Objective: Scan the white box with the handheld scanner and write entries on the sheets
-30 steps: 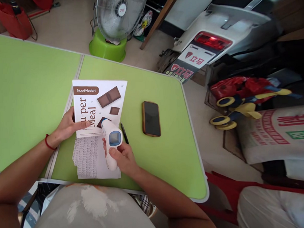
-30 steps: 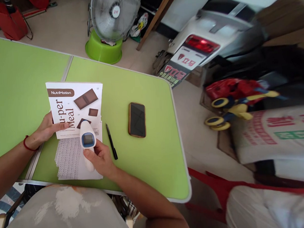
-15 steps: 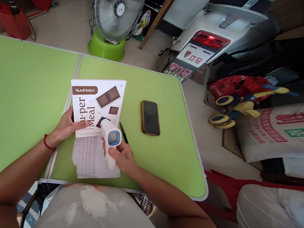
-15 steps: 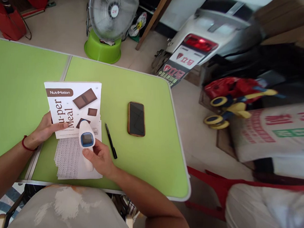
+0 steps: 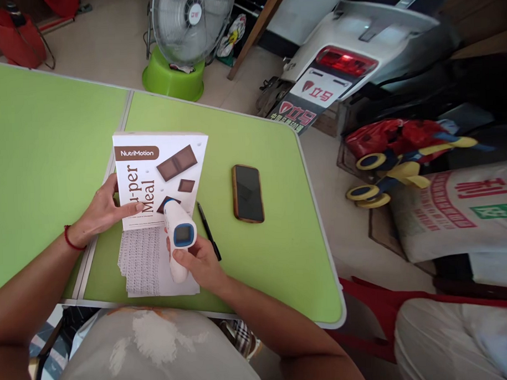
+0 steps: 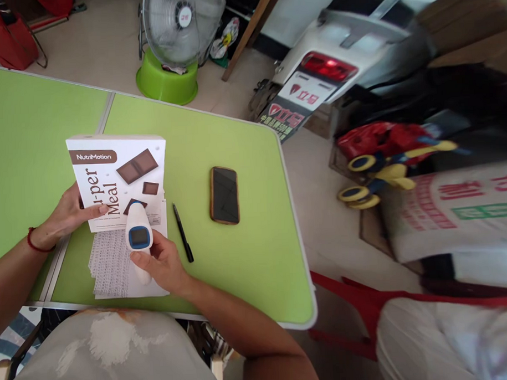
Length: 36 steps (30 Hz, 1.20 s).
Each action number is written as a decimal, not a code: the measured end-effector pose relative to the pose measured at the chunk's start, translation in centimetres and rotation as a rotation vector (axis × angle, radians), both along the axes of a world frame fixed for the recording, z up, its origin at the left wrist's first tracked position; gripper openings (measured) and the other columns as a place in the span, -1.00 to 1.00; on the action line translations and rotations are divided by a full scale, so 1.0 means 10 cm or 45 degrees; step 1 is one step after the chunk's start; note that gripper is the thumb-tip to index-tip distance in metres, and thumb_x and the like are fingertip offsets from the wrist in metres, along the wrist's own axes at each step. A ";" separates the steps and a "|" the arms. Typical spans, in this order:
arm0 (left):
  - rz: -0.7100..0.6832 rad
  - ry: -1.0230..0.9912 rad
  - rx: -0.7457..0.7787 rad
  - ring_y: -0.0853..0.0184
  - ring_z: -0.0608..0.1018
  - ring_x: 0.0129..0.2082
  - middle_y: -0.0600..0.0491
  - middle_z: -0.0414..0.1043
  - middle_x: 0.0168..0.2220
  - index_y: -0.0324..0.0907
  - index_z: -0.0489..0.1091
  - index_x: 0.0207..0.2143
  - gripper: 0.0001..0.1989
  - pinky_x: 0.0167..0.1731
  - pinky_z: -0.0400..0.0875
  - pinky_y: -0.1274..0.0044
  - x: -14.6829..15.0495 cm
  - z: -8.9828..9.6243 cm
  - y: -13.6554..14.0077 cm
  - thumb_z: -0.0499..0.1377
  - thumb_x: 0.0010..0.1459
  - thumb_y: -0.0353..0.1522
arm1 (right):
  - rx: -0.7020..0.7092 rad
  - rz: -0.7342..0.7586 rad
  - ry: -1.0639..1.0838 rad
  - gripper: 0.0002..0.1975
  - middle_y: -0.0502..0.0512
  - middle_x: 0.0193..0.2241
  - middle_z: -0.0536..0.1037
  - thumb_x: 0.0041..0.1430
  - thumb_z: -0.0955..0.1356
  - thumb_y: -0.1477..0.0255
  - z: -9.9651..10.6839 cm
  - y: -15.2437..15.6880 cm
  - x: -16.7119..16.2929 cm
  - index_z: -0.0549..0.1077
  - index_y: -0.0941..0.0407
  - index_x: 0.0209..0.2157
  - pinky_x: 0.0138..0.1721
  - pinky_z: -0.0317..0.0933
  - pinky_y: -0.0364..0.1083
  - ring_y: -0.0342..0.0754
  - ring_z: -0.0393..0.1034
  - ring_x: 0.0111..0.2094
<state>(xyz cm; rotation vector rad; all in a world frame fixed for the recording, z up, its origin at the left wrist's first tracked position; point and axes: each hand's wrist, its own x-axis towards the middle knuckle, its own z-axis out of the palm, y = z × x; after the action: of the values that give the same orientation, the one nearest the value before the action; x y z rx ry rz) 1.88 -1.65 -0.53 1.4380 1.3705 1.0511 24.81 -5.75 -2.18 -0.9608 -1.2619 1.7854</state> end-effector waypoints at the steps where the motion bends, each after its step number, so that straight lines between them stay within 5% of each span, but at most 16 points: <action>1: -0.002 -0.038 0.009 0.09 0.51 -0.12 -0.07 0.45 -0.11 -0.19 0.29 -0.03 -0.37 -0.21 0.46 0.33 0.00 0.00 0.01 0.38 -0.12 -0.16 | 0.010 0.005 -0.010 -0.68 -0.05 -0.49 0.38 -0.10 0.44 0.16 0.00 0.00 0.00 0.38 0.08 -0.39 -0.38 0.22 -0.11 -0.18 0.21 -0.49; 7: 0.021 -0.223 0.114 0.13 0.52 -0.18 -0.04 0.46 -0.15 -0.17 0.28 -0.05 -0.36 -0.28 0.46 0.37 -0.02 -0.01 0.00 0.41 -0.18 -0.20 | 0.037 0.050 -0.005 -0.66 -0.04 -0.48 0.42 -0.14 0.45 0.16 -0.01 0.00 -0.02 0.37 0.07 -0.40 -0.38 0.25 -0.11 -0.17 0.25 -0.47; 17: 0.266 -0.185 0.693 0.22 0.50 -0.13 0.05 0.44 -0.16 -0.14 0.33 -0.17 -0.60 -0.09 0.42 0.34 -0.09 -0.09 0.09 0.37 -0.04 -0.26 | 0.178 0.083 -0.263 -0.55 0.03 -0.37 0.49 -0.11 0.43 0.10 -0.03 0.08 0.05 0.44 0.08 -0.22 -0.31 0.29 -0.08 -0.11 0.34 -0.37; 20: 0.342 -0.065 0.699 0.20 0.43 0.02 0.09 0.43 -0.14 -0.10 0.30 -0.10 -0.58 0.11 0.28 0.26 -0.06 -0.03 0.13 0.35 0.00 -0.30 | 0.346 -0.157 -0.494 -0.47 0.09 -0.23 0.50 -0.11 0.45 0.18 0.03 0.26 0.20 0.38 0.05 -0.07 -0.21 0.30 -0.03 -0.06 0.37 -0.27; 25: 0.304 -0.041 0.553 0.17 0.34 0.11 0.13 0.32 0.04 -0.06 0.18 0.04 -0.43 0.13 0.24 0.24 -0.12 -0.07 0.17 0.34 0.03 -0.26 | 0.451 -0.529 -0.853 -0.45 0.06 -0.33 0.47 -0.07 0.40 0.28 -0.07 0.66 0.47 0.30 0.09 0.00 -0.35 0.28 -0.05 -0.09 0.34 -0.38; 36: 0.374 0.146 0.468 0.09 0.30 0.13 0.03 0.18 0.15 -0.06 0.04 0.15 -0.27 -0.10 0.39 0.27 -0.19 -0.19 0.20 0.31 0.02 -0.11 | 0.770 -0.551 -1.454 -0.54 0.27 -0.16 0.50 0.02 0.32 0.30 -0.37 0.88 0.62 0.33 0.16 -0.02 -0.12 0.26 0.12 0.11 0.37 -0.16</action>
<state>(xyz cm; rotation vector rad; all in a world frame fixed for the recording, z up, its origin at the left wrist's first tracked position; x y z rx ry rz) -0.05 0.39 -2.42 1.6100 1.5623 1.4909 30.98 3.05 -5.85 -1.7597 -1.8733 0.3545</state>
